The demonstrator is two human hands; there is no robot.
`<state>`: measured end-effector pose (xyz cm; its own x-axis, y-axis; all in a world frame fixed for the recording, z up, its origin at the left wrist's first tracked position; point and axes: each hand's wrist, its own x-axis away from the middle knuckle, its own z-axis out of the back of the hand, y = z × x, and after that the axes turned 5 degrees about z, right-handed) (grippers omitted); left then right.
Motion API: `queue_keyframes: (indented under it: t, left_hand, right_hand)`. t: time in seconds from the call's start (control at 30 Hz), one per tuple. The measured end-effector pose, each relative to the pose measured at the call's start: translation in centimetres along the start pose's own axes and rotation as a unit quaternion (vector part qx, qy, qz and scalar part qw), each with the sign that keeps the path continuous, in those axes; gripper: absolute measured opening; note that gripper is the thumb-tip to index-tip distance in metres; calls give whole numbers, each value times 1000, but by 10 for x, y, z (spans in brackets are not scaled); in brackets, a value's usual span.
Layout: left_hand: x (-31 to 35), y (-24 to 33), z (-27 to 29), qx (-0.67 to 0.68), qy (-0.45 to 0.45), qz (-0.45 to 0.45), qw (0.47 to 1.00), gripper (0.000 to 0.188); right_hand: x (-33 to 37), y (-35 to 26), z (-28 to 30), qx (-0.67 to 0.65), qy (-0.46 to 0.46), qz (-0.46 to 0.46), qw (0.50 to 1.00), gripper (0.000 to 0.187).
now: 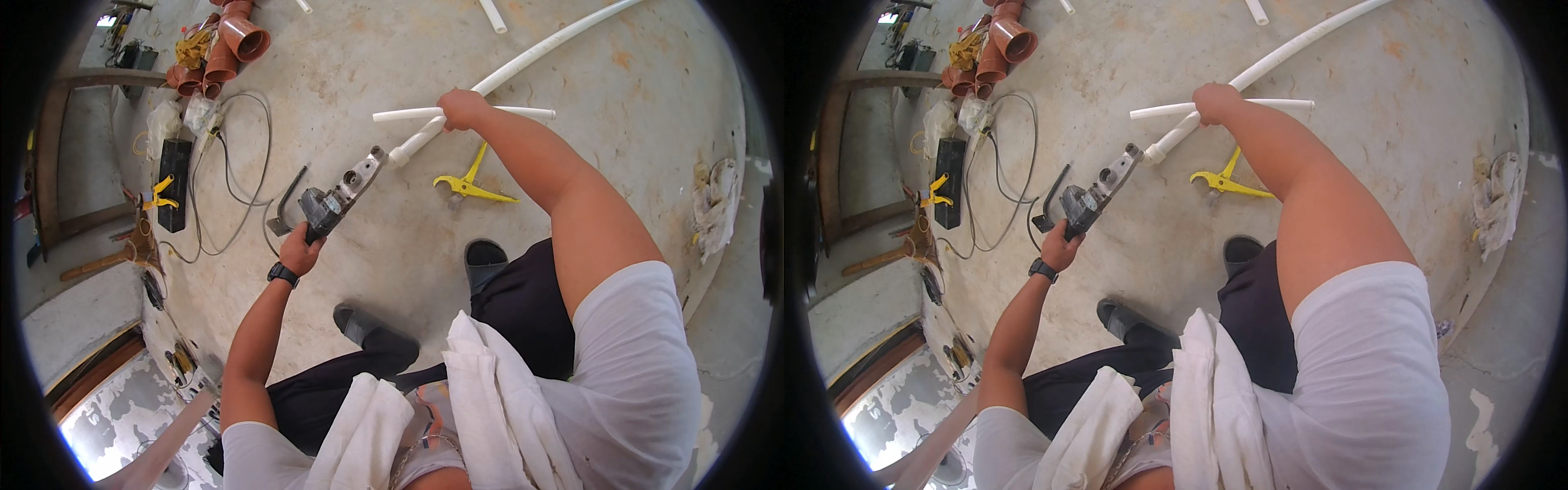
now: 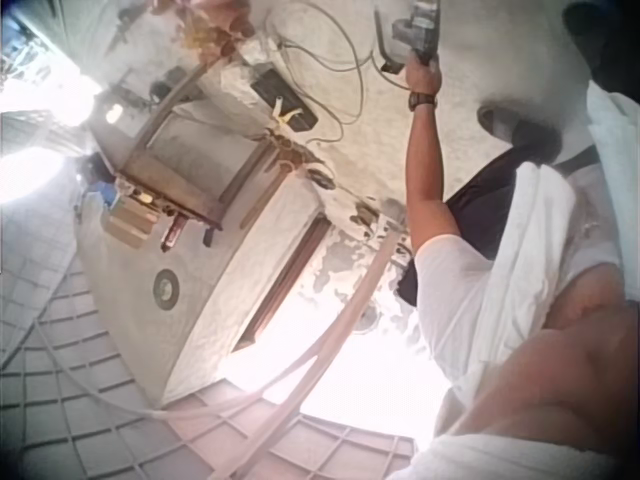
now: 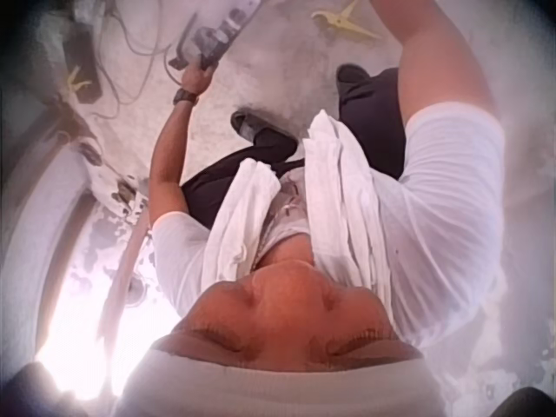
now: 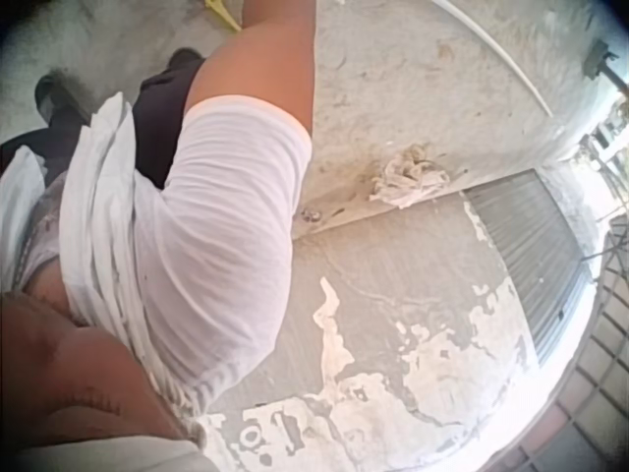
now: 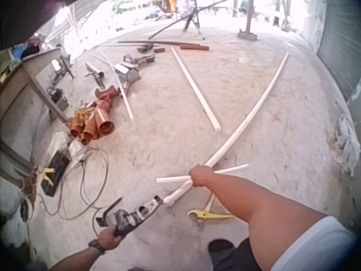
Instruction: The person assembles white PVC pipes by heating the ends with a heat gun and inserting them into elbow fittings. They handle multiple pipe segments and fittings, joining them to form a structure.
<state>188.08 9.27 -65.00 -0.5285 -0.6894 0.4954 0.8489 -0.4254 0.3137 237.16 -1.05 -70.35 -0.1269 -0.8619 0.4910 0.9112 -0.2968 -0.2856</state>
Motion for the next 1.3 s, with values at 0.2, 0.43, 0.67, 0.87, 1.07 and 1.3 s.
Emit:
queue_keyframes:
  t: [0.2,0.43,0.67,0.87,1.07,1.3]
  left_hand:
    - [-3,-5,-8,-11,3,-12,1000,39]
    - [-4,-4,-16,-52,-6,-35,998,39]
    - [0,-2,-36,-20,1,-32,999,36]
    - [-7,-24,-50,-16,9,-42,999,29]
    - [-11,-27,-54,-12,-10,-79,997,22]
    - [14,-20,-70,-26,-26,-92,995,19]
  right_hand:
    - [-1,3,0,-3,1,18,1000,39]
    - [9,9,-10,-30,42,26,998,35]
    - [8,9,-11,-28,44,28,998,37]
    - [15,-8,1,-32,51,39,997,48]
    - [21,-42,58,-250,137,128,950,32]
    - [41,-69,108,-587,23,16,809,32]
